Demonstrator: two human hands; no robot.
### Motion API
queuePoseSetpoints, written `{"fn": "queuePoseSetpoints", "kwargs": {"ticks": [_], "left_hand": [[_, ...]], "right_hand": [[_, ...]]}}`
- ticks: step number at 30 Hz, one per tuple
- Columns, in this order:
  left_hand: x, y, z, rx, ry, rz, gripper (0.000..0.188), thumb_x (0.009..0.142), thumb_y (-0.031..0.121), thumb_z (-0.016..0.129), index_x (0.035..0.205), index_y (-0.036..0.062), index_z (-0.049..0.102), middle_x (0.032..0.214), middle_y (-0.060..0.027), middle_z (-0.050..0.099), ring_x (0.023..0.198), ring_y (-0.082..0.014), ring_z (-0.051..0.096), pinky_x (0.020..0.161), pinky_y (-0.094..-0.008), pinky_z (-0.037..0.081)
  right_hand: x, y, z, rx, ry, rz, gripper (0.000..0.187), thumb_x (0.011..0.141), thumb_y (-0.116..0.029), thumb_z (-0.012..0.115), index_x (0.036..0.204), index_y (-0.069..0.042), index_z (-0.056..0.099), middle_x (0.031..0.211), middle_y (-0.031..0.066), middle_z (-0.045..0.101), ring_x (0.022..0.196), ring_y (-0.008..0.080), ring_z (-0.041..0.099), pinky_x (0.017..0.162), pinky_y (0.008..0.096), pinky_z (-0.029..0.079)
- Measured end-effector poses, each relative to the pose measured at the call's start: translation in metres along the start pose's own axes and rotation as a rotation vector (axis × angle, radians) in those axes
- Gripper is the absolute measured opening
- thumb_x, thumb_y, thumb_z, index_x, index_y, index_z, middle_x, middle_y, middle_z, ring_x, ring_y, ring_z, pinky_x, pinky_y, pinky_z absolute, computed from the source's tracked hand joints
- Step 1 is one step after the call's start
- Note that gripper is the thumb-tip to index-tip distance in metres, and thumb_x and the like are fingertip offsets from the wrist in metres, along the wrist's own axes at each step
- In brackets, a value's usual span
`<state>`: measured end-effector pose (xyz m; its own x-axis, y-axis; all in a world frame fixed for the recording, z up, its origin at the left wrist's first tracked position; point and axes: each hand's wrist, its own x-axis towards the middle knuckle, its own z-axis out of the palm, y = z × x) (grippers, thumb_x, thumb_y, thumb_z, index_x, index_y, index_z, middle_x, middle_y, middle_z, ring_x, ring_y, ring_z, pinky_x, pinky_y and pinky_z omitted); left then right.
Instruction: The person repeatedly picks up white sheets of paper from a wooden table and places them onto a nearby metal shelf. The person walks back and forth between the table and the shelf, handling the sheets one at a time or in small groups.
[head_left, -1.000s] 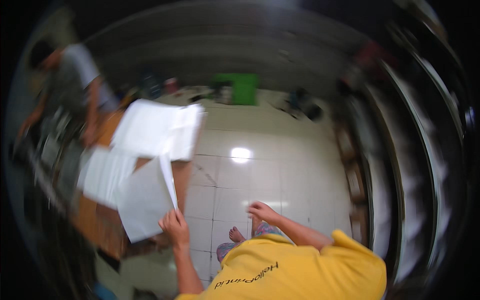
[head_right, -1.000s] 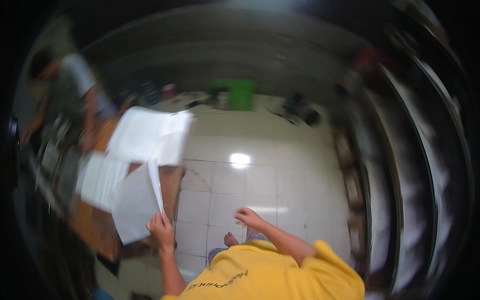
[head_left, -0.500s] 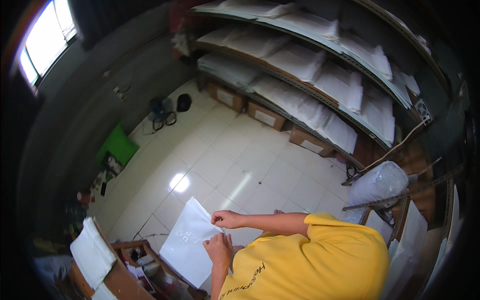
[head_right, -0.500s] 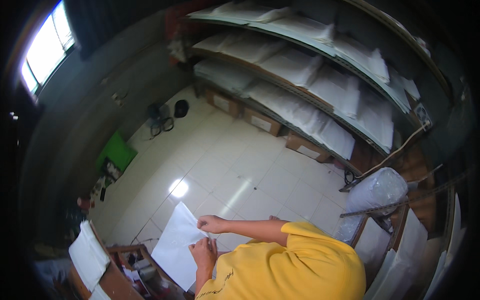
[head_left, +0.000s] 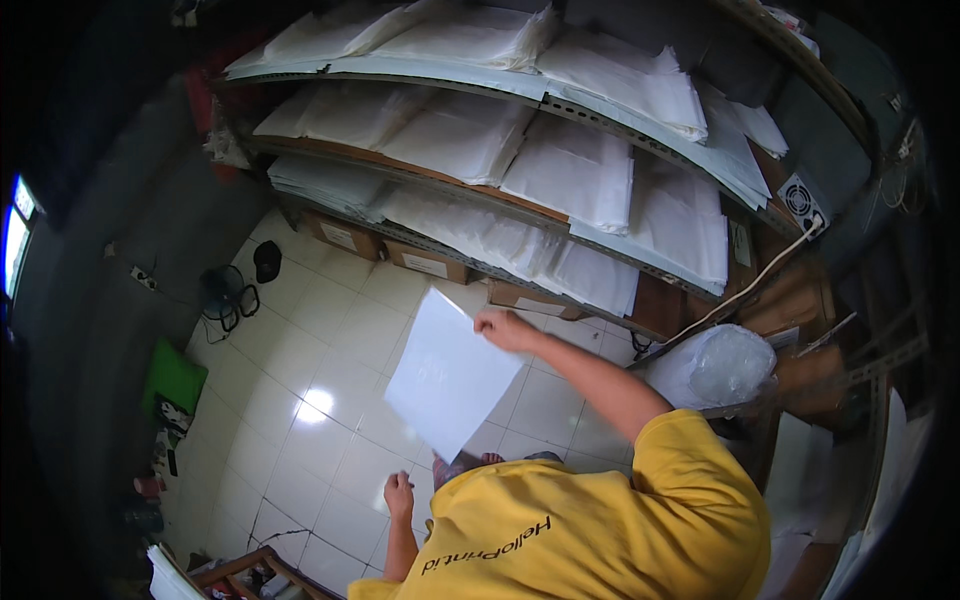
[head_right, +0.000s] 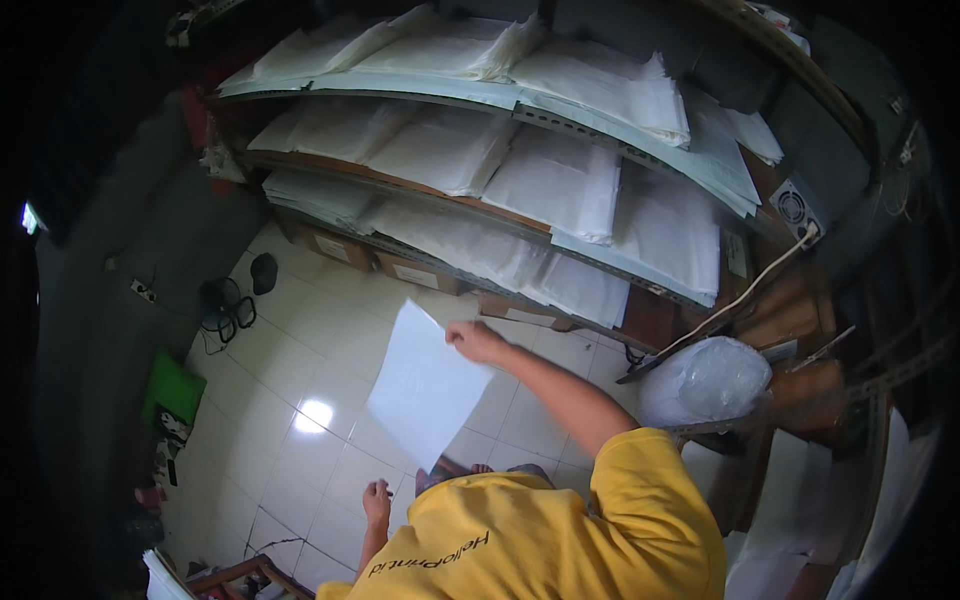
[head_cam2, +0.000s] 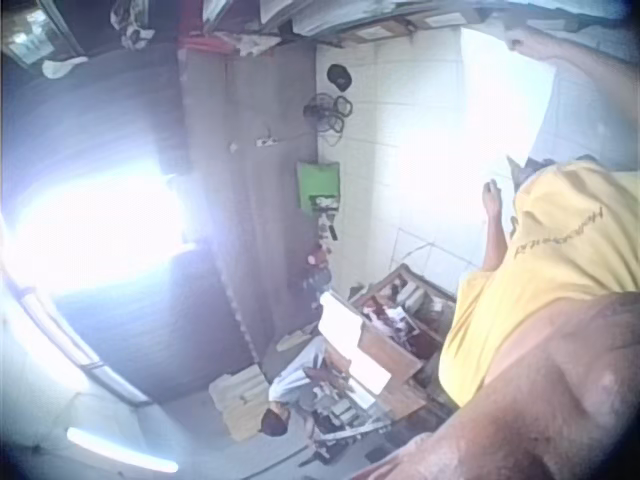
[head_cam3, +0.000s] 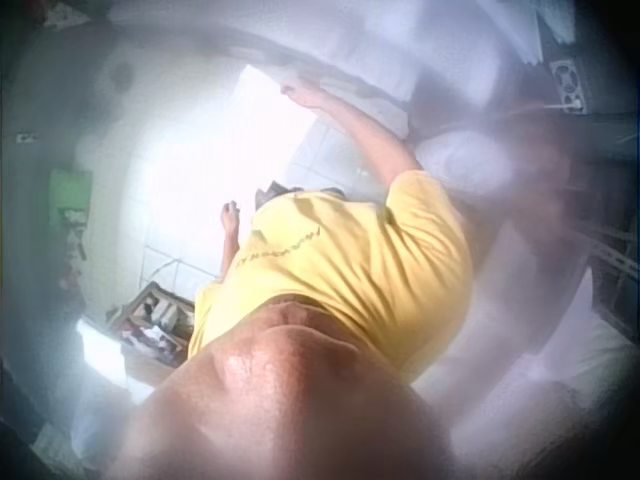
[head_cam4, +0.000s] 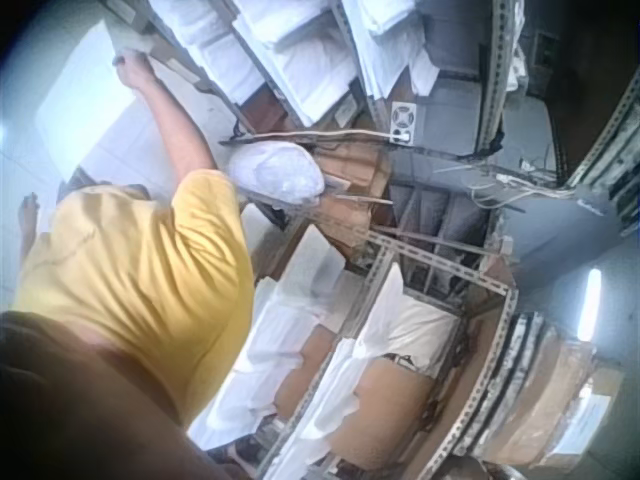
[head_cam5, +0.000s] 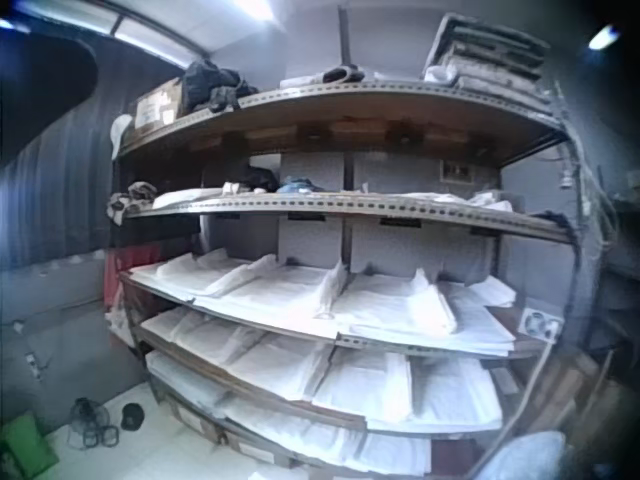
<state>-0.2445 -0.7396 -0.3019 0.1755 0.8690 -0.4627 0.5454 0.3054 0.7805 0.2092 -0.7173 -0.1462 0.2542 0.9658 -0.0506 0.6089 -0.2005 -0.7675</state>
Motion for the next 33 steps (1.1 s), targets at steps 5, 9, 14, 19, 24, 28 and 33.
{"fn": "queuePoseSetpoints", "kwargs": {"ticks": [5, 9, 14, 19, 24, 28, 33], "left_hand": [[-0.005, -0.119, 0.022, 0.015, -0.137, -0.463, 0.027, 0.083, 0.021, 0.058, 0.088, -0.0046, 0.062, 0.069, -0.0162, 0.065, 0.059, -0.0241, 0.061, 0.055, -0.0370, 0.049], [0.033, -0.109, 0.041, 0.413, -0.152, -0.050, 0.021, 0.083, 0.020, 0.056, 0.082, -0.0007, 0.059, 0.064, -0.0131, 0.061, 0.056, -0.0233, 0.059, 0.051, -0.0362, 0.047], [0.058, -0.007, 0.096, -0.400, 0.108, -0.614, 0.020, 0.090, 0.022, 0.051, 0.084, 0.0039, 0.055, 0.064, -0.0071, 0.057, 0.051, -0.0150, 0.053, 0.045, -0.0274, 0.041], [0.115, 0.123, 0.109, -0.385, 0.105, -0.404, 0.027, 0.095, 0.025, 0.051, 0.103, 0.0005, 0.060, 0.075, -0.0046, 0.060, 0.065, -0.0114, 0.054, 0.059, -0.0257, 0.043], [0.130, 0.186, 0.130, -0.398, 0.159, -0.383, 0.028, 0.097, 0.027, 0.050, 0.103, 0.0014, 0.060, 0.080, -0.0031, 0.060, 0.068, -0.0101, 0.052, 0.064, -0.0250, 0.043], [0.093, 0.176, 0.170, -0.385, 0.167, -0.490, 0.027, 0.097, 0.026, 0.050, 0.104, 0.0022, 0.059, 0.079, -0.0032, 0.060, 0.068, -0.0101, 0.053, 0.063, -0.0252, 0.043], [0.011, 0.125, 0.236, -0.348, 0.115, -0.767, 0.024, 0.093, 0.025, 0.052, 0.100, 0.0024, 0.058, 0.075, -0.0041, 0.060, 0.063, -0.0113, 0.055, 0.058, -0.0256, 0.043]], "right_hand": [[0.089, -0.001, -0.124, -0.025, 0.067, -0.051, 0.017, 0.081, -0.006, 0.054, 0.093, -0.004, 0.065, 0.089, 0.0136, 0.067, 0.085, 0.0241, 0.064, 0.076, 0.0333, 0.050], [0.171, 0.038, -0.224, 0.069, 0.116, 0.127, 0.014, 0.084, -0.007, 0.056, 0.094, -0.006, 0.067, 0.084, 0.0068, 0.066, 0.079, 0.0150, 0.060, 0.074, 0.0299, 0.049], [0.230, 0.106, -0.347, 0.220, 0.334, 0.295, 0.012, 0.085, -0.007, 0.058, 0.095, -0.005, 0.065, 0.089, 0.0041, 0.064, 0.078, 0.0127, 0.058, 0.073, 0.0256, 0.047], [0.230, 0.280, -0.460, -0.121, 0.738, 0.361, 0.013, 0.087, -0.008, 0.057, 0.097, -0.004, 0.064, 0.094, 0.0072, 0.064, 0.076, 0.0170, 0.059, 0.071, 0.0269, 0.049], [0.201, 0.350, -0.494, -0.161, 0.836, 0.569, 0.013, 0.087, -0.008, 0.057, 0.097, -0.004, 0.064, 0.095, 0.0074, 0.064, 0.076, 0.0172, 0.059, 0.070, 0.0270, 0.049], [0.205, 0.392, -0.512, -0.160, 0.839, 0.603, 0.013, 0.088, -0.008, 0.057, 0.097, -0.004, 0.064, 0.095, 0.0075, 0.064, 0.076, 0.0174, 0.059, 0.070, 0.0271, 0.049], [0.215, 0.420, -0.520, -0.188, 0.786, 0.609, 0.013, 0.088, -0.008, 0.056, 0.097, -0.004, 0.064, 0.095, 0.0077, 0.064, 0.075, 0.0176, 0.059, 0.069, 0.0272, 0.049]]}}
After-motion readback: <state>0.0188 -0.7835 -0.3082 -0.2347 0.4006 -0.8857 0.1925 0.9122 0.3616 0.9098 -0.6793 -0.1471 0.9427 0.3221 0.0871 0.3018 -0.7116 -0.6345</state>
